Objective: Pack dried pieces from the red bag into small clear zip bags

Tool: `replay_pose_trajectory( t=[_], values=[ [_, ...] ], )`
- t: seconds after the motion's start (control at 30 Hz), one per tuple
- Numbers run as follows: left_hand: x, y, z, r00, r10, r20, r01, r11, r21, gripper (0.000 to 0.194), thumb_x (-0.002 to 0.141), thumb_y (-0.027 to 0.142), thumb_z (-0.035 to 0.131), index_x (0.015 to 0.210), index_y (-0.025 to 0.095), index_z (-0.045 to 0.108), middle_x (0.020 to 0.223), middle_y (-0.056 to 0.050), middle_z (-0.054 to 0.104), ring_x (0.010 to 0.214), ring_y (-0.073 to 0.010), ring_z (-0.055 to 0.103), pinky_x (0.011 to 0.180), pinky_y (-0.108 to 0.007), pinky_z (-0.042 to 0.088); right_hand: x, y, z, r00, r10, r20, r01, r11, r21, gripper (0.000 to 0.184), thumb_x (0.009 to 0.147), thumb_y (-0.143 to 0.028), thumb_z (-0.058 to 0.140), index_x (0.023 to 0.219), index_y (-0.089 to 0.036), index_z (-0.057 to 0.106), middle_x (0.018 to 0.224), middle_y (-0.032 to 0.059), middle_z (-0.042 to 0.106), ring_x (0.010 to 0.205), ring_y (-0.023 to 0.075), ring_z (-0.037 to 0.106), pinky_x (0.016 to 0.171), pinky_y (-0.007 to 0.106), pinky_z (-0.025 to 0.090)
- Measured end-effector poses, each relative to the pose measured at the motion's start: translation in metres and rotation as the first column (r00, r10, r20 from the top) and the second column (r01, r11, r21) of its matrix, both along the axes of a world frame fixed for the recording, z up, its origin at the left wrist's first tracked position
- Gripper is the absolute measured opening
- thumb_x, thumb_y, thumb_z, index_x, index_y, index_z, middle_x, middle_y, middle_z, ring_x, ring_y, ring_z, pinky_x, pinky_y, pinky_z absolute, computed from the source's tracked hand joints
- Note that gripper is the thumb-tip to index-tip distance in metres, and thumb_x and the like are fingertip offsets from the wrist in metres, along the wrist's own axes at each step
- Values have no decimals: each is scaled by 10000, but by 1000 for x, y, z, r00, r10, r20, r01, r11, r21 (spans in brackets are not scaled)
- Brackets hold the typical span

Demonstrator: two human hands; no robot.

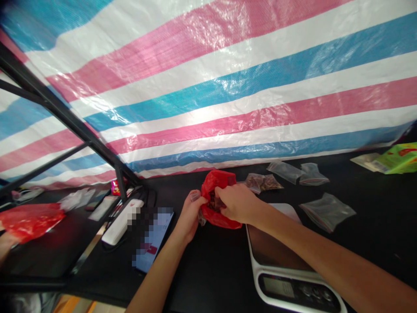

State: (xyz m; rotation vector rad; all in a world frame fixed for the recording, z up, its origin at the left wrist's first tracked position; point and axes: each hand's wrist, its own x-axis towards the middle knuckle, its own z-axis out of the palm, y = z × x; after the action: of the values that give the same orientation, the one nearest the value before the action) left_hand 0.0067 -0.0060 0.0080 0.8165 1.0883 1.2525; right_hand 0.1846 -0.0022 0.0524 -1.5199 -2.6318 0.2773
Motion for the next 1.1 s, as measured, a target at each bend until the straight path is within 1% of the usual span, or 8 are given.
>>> replay_pose_trajectory(
  t=[0.17, 0.3, 0.4, 0.5, 0.6, 0.8, 0.93, 1.1],
  values=[
    [-5, 6, -3, 954, 61, -293, -2, 981, 196, 229, 742, 190, 712, 838, 219, 506, 743, 61, 486, 667, -108, 481, 652, -225, 405, 3, 3, 2, 977, -30, -209, 6, 993, -115, 217, 821, -272, 661, 1035, -258, 628, 934, 27, 802, 850, 248, 753, 681, 301, 444],
    [-14, 13, -4, 801, 283, -528, -25, 896, 443, 129, 835, 183, 688, 853, 205, 562, 849, 16, 526, 760, -132, 526, 735, -258, 437, 14, 6, 16, 912, -40, -409, -55, 974, -219, 162, 832, -225, 662, 986, -247, 620, 913, -4, 800, 821, 205, 731, 710, 285, 455],
    [-15, 11, -4, 738, 309, -600, 44, 865, 500, 87, 869, 176, 683, 856, 200, 600, 920, -17, 564, 812, -155, 566, 765, -285, 457, 20, 5, 29, 861, -34, -508, -97, 969, -229, 90, 911, -267, 625, 997, -239, 628, 879, -12, 784, 784, 189, 712, 680, 275, 456],
    [-10, 5, -5, 712, 264, -651, 126, 864, 488, 90, 865, 165, 708, 852, 205, 628, 932, -27, 593, 850, -174, 591, 768, -290, 458, 17, 1, 36, 869, -12, -495, -66, 988, -141, 115, 946, -307, 620, 1037, -245, 652, 869, -16, 766, 755, 186, 691, 647, 266, 444],
    [-6, 0, -6, 699, 235, -676, 183, 854, 487, 91, 861, 155, 718, 894, 214, 659, 954, -30, 627, 912, -190, 618, 809, -298, 463, 9, -4, 35, 902, 59, -428, -41, 998, 52, 131, 919, -244, 654, 1048, -243, 676, 968, 15, 755, 867, 210, 701, 731, 284, 477],
    [-4, -2, -5, 726, 189, -661, 214, 852, 479, 100, 880, 175, 702, 962, 220, 666, 948, -20, 643, 895, -187, 634, 799, -294, 468, -1, -5, 21, 885, 295, -360, -169, 924, 343, 288, 976, -100, 548, 1186, -255, 670, 1248, 64, 686, 1178, 236, 654, 1000, 367, 497],
    [-3, 0, -8, 731, 192, -655, 195, 861, 469, 66, 912, 247, 708, 927, 211, 655, 905, -15, 632, 834, -176, 626, 751, -286, 462, -2, -4, 19, 897, 288, -336, -142, 906, 399, 315, 984, -98, 538, 1222, -261, 664, 1298, 72, 680, 1169, 243, 657, 1000, 392, 508],
    [-4, 2, -10, 710, 231, -666, 142, 879, 456, 91, 907, 232, 701, 874, 203, 621, 888, -19, 612, 799, -166, 610, 728, -280, 460, 4, -3, 30, 906, 204, -371, -60, 929, 366, 313, 1000, -177, 560, 1291, -260, 639, 1323, 73, 683, 1161, 246, 666, 1020, 401, 504]
  ],
)
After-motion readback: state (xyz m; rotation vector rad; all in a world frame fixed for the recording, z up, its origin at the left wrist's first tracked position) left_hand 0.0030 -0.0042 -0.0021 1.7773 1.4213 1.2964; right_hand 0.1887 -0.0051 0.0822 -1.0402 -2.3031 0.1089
